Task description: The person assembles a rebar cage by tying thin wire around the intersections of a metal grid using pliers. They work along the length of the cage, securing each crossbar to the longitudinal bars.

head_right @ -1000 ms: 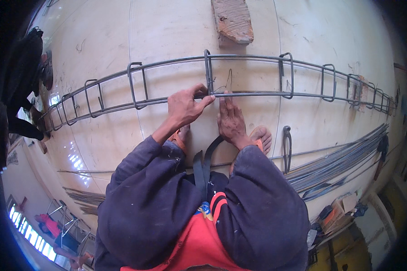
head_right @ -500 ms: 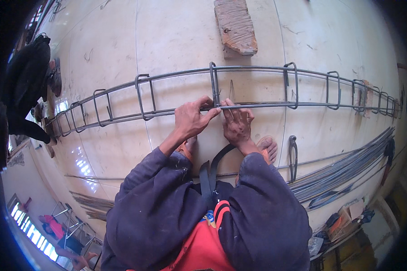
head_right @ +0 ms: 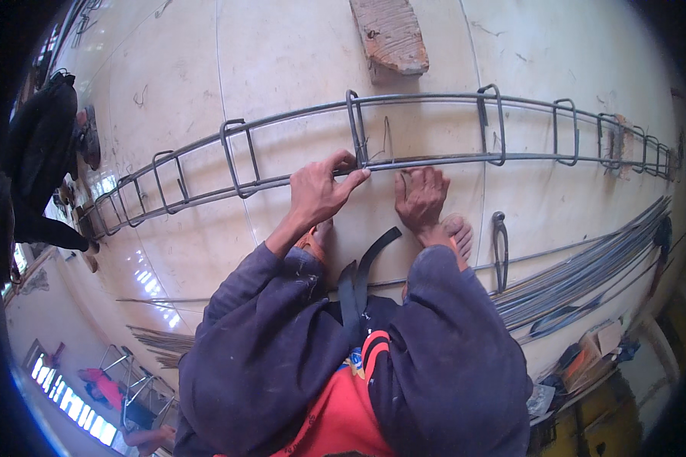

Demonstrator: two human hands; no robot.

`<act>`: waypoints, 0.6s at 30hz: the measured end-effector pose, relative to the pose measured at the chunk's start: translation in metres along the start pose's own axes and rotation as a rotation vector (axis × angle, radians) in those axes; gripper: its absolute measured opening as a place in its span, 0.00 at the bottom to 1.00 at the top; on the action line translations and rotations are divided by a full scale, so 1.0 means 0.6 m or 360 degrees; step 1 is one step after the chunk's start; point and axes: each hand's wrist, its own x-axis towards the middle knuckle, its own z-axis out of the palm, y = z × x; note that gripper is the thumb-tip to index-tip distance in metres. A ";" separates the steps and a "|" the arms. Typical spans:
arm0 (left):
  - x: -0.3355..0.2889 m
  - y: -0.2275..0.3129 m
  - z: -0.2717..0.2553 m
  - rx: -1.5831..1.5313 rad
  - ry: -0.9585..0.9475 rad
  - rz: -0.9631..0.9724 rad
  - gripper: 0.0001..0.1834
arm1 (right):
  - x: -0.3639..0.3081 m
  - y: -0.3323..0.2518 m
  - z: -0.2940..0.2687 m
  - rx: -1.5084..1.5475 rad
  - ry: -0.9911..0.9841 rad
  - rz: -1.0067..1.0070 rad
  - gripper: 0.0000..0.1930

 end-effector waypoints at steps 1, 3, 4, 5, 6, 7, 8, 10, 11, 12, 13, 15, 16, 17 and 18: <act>0.003 0.002 0.000 -0.0026 0.0005 0.0003 0.20 | 0.011 -0.001 -0.004 -0.0067 0.0021 0.0008 0.19; 0.005 0.002 -0.005 -0.0037 -0.0012 0.0004 0.20 | 0.035 -0.002 -0.011 -0.0047 -0.0048 -0.0146 0.24; 0.006 0.006 -0.005 -0.0019 -0.0033 0.0003 0.20 | 0.048 -0.001 -0.013 -0.0019 -0.0063 -0.0218 0.24; 0.007 0.009 -0.005 -0.0003 -0.0055 0.0003 0.21 | 0.061 0.001 -0.017 0.0008 -0.0078 -0.0289 0.25; 0.004 0.008 -0.003 0.0000 -0.0052 -0.0005 0.21 | 0.071 -0.003 -0.020 0.0066 -0.0129 -0.0358 0.24; 0.006 0.007 -0.003 -0.0005 -0.0044 -0.0003 0.21 | 0.088 -0.010 -0.027 0.0113 -0.0175 -0.0431 0.22; 0.006 0.007 -0.003 -0.0011 -0.0038 -0.0001 0.21 | 0.096 -0.012 -0.029 0.0160 -0.0221 -0.0504 0.21; 0.003 0.008 -0.007 0.0003 -0.0031 0.0008 0.21 | 0.086 0.014 -0.018 0.0131 -0.0323 -0.0583 0.19; 0.003 0.008 -0.008 0.0012 -0.0023 0.0014 0.21 | 0.082 0.028 -0.013 0.0116 -0.0370 -0.0626 0.18; 0.001 0.006 -0.007 0.0010 -0.0008 0.0024 0.21 | 0.080 0.027 -0.025 0.0188 -0.0234 -0.0658 0.14; 0.001 0.003 -0.004 0.0008 0.0008 0.0033 0.21 | 0.075 0.032 -0.025 0.0267 -0.0212 -0.0709 0.13; -0.001 0.000 -0.001 -0.0012 0.0036 0.0053 0.21 | 0.069 0.037 -0.024 0.0422 -0.0165 -0.0808 0.09; -0.001 -0.001 0.000 -0.0030 0.0048 0.0065 0.21 | 0.062 0.025 -0.034 0.0479 -0.0083 -0.0793 0.08; -0.002 -0.001 -0.001 -0.0048 0.0061 0.0076 0.20 | 0.044 0.015 -0.034 0.0564 -0.0109 -0.0648 0.08; 0.002 0.003 -0.001 -0.0078 0.0037 0.0081 0.20 | 0.024 0.009 -0.035 0.0622 -0.0129 -0.0501 0.08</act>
